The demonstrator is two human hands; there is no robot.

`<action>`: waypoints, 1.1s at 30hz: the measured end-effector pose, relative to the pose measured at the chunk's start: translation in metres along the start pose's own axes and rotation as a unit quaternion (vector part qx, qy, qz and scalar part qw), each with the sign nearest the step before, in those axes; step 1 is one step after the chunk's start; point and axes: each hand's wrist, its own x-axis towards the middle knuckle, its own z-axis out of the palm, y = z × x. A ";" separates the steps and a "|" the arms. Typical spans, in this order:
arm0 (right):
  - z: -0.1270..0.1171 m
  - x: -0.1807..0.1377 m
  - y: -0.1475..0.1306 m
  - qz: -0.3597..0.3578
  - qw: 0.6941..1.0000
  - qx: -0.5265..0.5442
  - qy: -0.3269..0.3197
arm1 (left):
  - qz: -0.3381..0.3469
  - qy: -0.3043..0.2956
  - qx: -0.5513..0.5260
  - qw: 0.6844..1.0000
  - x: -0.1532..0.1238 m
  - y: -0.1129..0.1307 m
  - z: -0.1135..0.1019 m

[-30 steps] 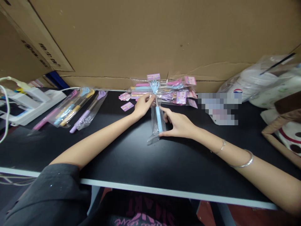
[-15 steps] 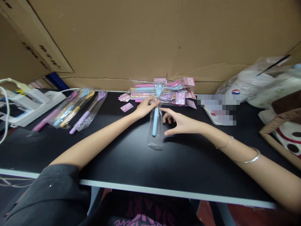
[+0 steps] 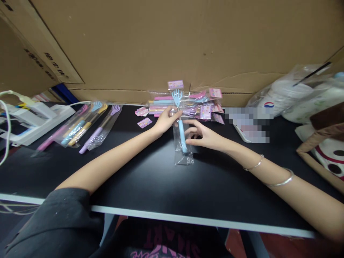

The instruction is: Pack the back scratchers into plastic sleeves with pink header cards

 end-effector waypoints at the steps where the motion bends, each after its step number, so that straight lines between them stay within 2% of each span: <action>1: 0.001 0.001 0.001 0.000 1.000 0.012 0.010 | -0.014 0.006 -0.003 1.000 0.000 0.001 0.000; 5: 0.000 0.004 0.006 0.008 0.995 0.077 0.059 | -0.036 -0.021 0.010 0.999 -0.004 0.004 0.005; 12: -0.021 0.008 0.011 0.047 0.970 0.139 0.192 | -0.010 -0.196 0.040 0.980 -0.011 0.002 0.010; 17: -0.036 0.011 0.022 0.064 0.945 0.205 0.247 | 0.016 -0.292 0.103 0.951 -0.009 0.007 0.002; 25: -0.038 0.012 0.032 0.073 0.938 0.167 0.296 | -0.012 -0.369 0.157 0.916 -0.015 0.024 -0.004; 33: -0.033 0.012 0.030 0.055 0.937 0.141 0.315 | -0.021 -0.372 0.159 0.914 -0.017 0.021 0.000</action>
